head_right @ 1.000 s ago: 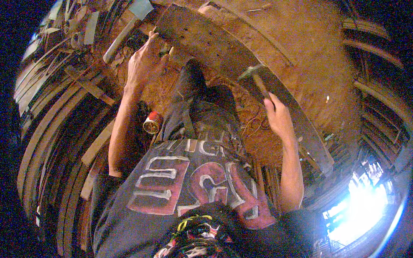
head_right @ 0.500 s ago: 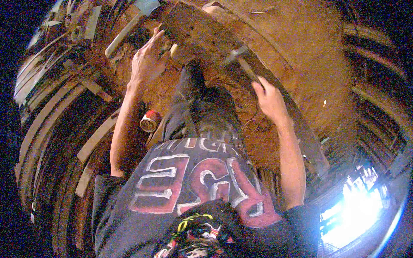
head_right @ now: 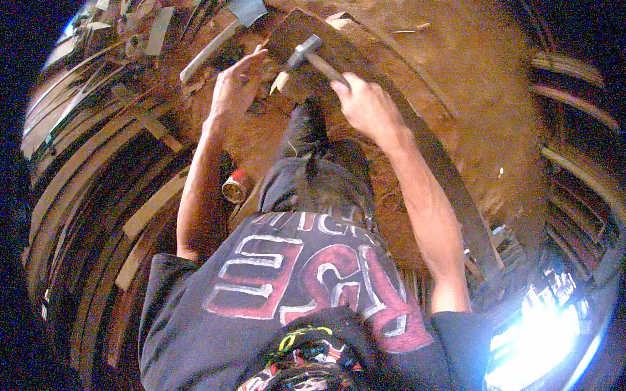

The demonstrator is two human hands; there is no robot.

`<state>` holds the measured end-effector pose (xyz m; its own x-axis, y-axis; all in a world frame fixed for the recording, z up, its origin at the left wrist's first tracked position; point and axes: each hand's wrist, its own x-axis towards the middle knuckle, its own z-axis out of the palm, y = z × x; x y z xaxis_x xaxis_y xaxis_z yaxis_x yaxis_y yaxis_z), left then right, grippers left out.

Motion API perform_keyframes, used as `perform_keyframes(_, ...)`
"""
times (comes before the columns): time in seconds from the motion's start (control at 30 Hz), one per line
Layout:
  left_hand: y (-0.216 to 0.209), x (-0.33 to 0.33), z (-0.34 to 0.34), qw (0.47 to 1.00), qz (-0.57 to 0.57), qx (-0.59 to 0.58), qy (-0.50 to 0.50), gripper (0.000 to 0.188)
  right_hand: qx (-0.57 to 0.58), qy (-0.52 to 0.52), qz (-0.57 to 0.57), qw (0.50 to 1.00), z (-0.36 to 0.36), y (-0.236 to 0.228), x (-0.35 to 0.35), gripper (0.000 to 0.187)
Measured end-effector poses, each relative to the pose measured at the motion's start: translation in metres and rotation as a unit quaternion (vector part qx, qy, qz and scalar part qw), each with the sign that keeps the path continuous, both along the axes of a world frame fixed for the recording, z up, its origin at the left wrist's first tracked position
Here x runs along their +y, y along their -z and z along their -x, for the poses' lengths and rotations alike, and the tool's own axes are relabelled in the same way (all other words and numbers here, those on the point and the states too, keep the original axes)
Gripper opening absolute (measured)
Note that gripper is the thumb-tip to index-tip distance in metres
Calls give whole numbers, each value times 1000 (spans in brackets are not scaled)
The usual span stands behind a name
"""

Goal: The person uses a hammer to drive nails into a long wooden plank resting on a workbench. They repeatedly position nails and strike them with the hammer, occasionally adjusting the plank's position.

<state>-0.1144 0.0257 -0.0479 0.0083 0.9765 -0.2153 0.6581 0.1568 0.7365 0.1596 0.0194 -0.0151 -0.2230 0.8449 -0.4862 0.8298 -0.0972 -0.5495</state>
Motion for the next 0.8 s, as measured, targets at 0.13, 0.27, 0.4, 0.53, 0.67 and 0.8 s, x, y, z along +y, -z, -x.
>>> perform_keyframes(0.13, 14, -9, 12, 992, -80, 10, -96, 28, 26, -26, -62, 997, 34, 12, 38, 39)
perform_keyframes(0.27, 54, -67, 21, 980, -184, 26, -77, 24, 21, 27, -2, 999, -3, -9, 7, 42)
perform_keyframes(0.4, 71, -134, 10, 997, 32, -2, -73, 26, -12, 70, -1, 997, -41, -9, -22, 45)
perform_keyframes(0.53, 50, -126, -15, 977, 92, -108, -160, 24, -30, 71, 13, 997, -16, -13, 1, 43)
perform_keyframes(0.67, 52, -70, -34, 972, -124, -55, -193, 25, -17, 55, -42, 997, 30, 6, 48, 43)
perform_keyframes(0.8, 3, 8, -52, 945, -85, -157, -274, 35, 24, 71, -37, 996, 18, 21, 43, 45)
